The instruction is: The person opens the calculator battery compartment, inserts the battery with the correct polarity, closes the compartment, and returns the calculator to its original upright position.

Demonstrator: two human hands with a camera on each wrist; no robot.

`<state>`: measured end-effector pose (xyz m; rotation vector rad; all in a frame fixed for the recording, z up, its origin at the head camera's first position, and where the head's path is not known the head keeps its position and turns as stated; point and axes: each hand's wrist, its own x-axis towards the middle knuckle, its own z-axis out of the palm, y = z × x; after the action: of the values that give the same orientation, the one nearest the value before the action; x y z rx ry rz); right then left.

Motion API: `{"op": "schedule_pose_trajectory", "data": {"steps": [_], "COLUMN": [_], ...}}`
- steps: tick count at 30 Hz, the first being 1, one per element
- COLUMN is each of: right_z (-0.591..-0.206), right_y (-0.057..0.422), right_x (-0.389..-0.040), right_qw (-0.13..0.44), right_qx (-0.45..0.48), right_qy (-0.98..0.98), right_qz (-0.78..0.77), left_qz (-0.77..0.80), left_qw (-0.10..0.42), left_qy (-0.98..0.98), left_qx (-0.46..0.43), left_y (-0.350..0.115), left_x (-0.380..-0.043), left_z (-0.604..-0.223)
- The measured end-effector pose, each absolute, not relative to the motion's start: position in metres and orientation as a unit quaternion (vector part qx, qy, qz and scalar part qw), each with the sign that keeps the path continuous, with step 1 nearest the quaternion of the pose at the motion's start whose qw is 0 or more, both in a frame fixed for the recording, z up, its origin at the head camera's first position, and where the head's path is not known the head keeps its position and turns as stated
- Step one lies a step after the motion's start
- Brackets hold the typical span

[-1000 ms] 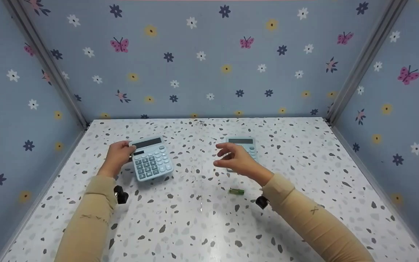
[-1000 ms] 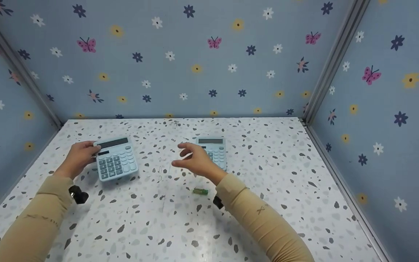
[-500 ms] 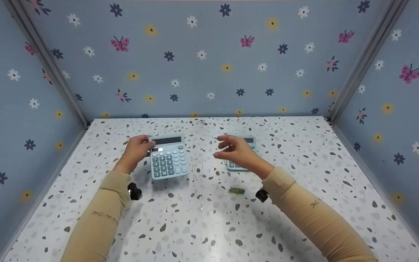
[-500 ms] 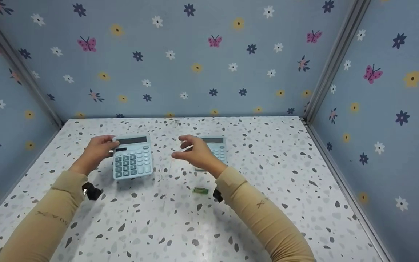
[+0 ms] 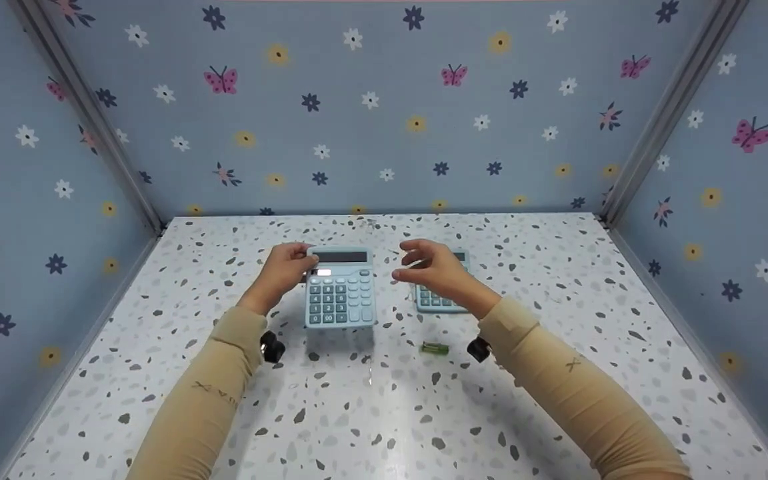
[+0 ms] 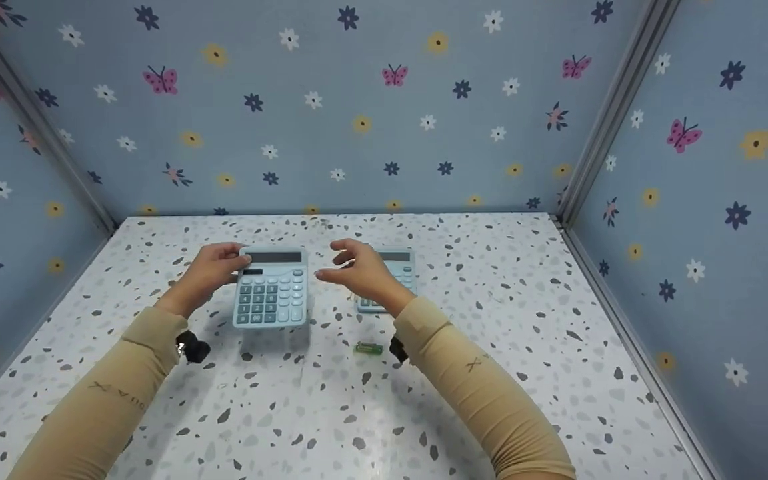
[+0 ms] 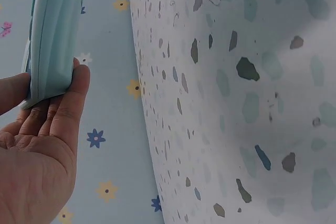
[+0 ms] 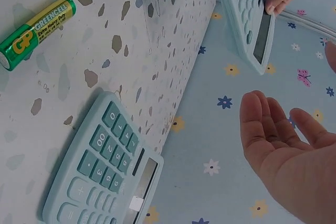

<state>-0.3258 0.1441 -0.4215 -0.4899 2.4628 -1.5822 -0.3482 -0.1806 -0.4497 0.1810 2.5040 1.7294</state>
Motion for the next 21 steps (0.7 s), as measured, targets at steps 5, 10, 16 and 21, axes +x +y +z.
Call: {"op": "schedule_pose_trajectory", "data": {"steps": [5,10,16,21], "right_z": [-0.422,-0.421,-0.422,-0.426], "right_y": [0.145,0.146,0.147,0.148], "right_x": [-0.33,-0.332,-0.335,-0.338], "right_qw": [0.093,0.1,0.116,0.127], "right_qx": [-0.155,-0.147,-0.123,-0.127], "right_qy": [0.83,0.832,0.831,0.829], "right_qz": [-0.528,-0.526,-0.529,-0.529], "left_qz": [0.571,0.578,0.588,0.584], "left_qw": [0.056,0.07,0.093,0.108], "left_qy": [0.816,0.808,0.797,0.793], "left_qx": [0.069,0.089,0.101,0.132], "left_y": [-0.163,-0.146,-0.13,-0.121], "left_x": [-0.346,-0.344,-0.342,-0.338], "left_z": [-0.445,-0.442,-0.439,-0.436]}}
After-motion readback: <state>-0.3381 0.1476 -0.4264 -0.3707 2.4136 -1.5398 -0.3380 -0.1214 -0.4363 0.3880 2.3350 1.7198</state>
